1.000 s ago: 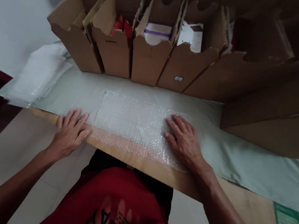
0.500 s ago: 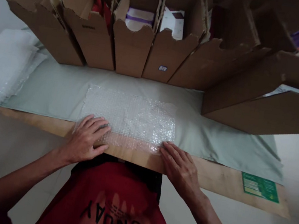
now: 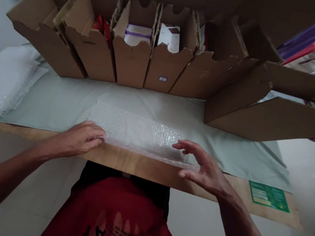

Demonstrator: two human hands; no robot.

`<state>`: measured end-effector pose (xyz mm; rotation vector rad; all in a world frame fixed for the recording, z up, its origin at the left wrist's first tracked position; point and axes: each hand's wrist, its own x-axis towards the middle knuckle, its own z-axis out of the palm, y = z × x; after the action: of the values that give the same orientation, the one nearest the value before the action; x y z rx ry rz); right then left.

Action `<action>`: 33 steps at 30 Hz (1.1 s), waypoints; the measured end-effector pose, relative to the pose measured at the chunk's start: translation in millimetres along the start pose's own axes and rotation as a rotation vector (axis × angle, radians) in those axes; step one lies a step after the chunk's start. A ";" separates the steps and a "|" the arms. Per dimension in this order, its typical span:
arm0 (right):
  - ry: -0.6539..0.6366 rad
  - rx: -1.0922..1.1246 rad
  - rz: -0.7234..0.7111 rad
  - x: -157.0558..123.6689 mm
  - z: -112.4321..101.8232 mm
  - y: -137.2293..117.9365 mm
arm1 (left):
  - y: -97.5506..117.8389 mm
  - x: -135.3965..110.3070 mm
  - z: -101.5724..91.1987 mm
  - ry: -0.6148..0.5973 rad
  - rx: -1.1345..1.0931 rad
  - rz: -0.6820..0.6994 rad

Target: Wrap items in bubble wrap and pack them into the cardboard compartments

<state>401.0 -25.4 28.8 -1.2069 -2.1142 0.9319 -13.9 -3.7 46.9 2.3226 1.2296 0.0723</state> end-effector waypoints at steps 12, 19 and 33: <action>0.300 0.212 0.375 4.7 37.0 20.1 | -46.8 -0.1 -40.7 -0.064 -0.334 -0.340; 0.308 0.137 0.451 11.1 35.3 10.7 | -46.9 -4.1 -9.7 0.225 -0.507 -0.522; 0.354 -0.538 0.431 13.8 48.5 19.0 | -39.6 31.2 22.3 0.491 -0.009 -0.680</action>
<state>369.4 -21.1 -14.6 -1.9864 -1.8971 0.2602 -19.5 30.0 3.7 1.8061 2.1874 0.4231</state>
